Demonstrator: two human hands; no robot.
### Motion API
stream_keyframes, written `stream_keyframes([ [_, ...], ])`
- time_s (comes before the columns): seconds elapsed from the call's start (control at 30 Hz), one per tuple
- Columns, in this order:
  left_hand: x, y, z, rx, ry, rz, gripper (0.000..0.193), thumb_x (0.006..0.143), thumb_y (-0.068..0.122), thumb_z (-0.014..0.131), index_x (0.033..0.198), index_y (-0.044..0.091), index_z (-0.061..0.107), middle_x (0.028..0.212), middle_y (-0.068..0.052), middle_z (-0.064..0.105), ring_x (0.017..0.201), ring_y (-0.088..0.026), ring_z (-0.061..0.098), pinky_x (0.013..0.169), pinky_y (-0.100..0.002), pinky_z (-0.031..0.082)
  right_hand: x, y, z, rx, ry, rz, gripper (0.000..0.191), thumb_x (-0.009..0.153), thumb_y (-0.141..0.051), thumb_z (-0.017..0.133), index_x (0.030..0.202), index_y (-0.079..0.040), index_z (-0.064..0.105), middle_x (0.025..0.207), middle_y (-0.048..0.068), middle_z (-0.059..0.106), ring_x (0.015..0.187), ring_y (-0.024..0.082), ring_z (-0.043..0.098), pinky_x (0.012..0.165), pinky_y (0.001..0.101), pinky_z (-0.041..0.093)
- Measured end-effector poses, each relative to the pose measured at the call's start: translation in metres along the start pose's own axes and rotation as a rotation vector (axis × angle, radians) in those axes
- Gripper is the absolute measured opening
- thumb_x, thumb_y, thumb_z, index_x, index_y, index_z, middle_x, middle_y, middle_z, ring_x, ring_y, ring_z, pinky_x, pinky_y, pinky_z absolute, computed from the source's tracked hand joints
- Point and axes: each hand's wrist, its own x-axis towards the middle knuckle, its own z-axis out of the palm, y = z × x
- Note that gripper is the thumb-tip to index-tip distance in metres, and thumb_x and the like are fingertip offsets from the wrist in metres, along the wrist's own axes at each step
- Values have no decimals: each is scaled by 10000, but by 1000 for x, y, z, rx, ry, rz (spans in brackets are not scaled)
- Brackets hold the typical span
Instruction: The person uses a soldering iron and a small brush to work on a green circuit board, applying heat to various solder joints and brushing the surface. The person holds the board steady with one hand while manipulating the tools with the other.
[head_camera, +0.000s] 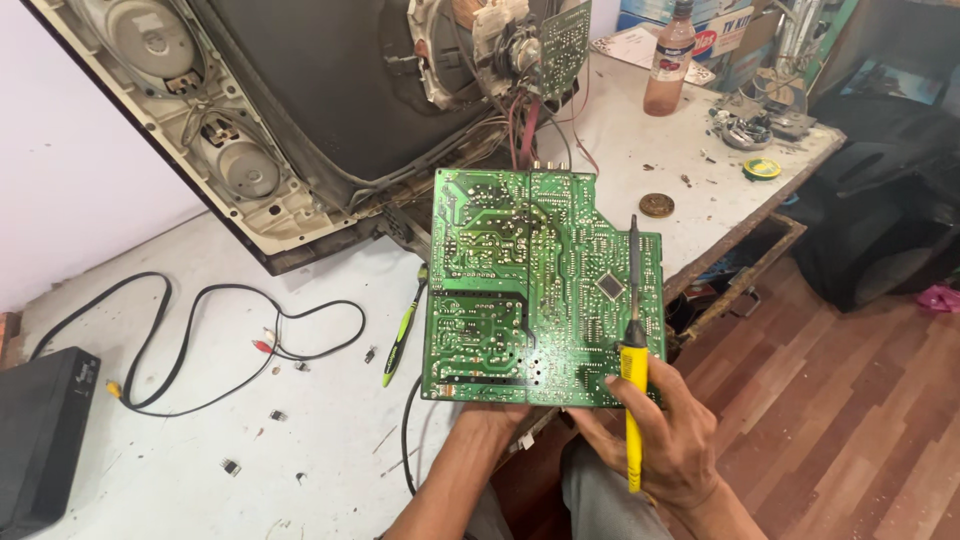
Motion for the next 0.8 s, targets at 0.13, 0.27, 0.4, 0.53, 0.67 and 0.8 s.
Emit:
stream_keyframes([
  [0.13, -4, -13, 0, -112, 97, -66, 367, 1067, 283, 421, 1263, 21, 589, 1230, -139, 667, 1086, -241, 653, 960, -381, 563, 6, 6, -11, 17, -26, 20, 637, 655, -283, 961, 1132, -68, 598, 1088, 228, 649, 844, 321, 735, 669, 377, 608],
  [0.27, -24, -19, 2, -351, 272, -167, 386, 1042, 247, 381, 1277, 9, 573, 1278, -152, 662, 1140, -267, 654, 1050, -413, 537, 10, 11, -15, 10, -30, -6, 616, 665, -282, 957, 1124, -59, 612, 1083, 224, 654, 863, 326, 737, 685, 380, 612],
  [0.4, -53, -39, 12, -278, 322, -43, 284, 1122, 141, 438, 1313, -38, 548, 1302, -189, 639, 1159, -294, 647, 1098, -433, 524, 9, 13, -12, -8, -30, 0, 630, 668, -306, 957, 1129, -55, 609, 1096, 207, 665, 863, 324, 733, 668, 374, 597],
  [0.53, -112, -59, 29, -99, 459, -197, 365, 986, 180, 466, 1266, -25, 581, 1266, -225, 681, 1144, -313, 697, 1021, -433, 575, 3, 18, -4, -11, -67, 4, 631, 670, -318, 952, 1138, -61, 616, 1108, 217, 661, 855, 321, 726, 657, 368, 590],
  [0.67, -152, -45, 46, 401, 306, -511, 305, 1003, 144, 601, 1296, 73, 550, 1259, -158, 708, 1147, -225, 722, 1002, -346, 603, -6, 27, 7, -24, -108, -33, 606, 691, -304, 946, 1144, -70, 618, 1118, 216, 661, 832, 309, 723, 645, 363, 587],
  [0.8, -175, 9, 81, 830, 254, -449, 271, 1019, 157, 627, 1249, 15, 604, 1021, -142, 766, 896, -157, 722, 824, -289, 586, -14, 32, 13, -54, -137, -46, 577, 705, -299, 935, 1132, -79, 617, 1111, 214, 656, 875, 324, 723, 665, 376, 593],
])
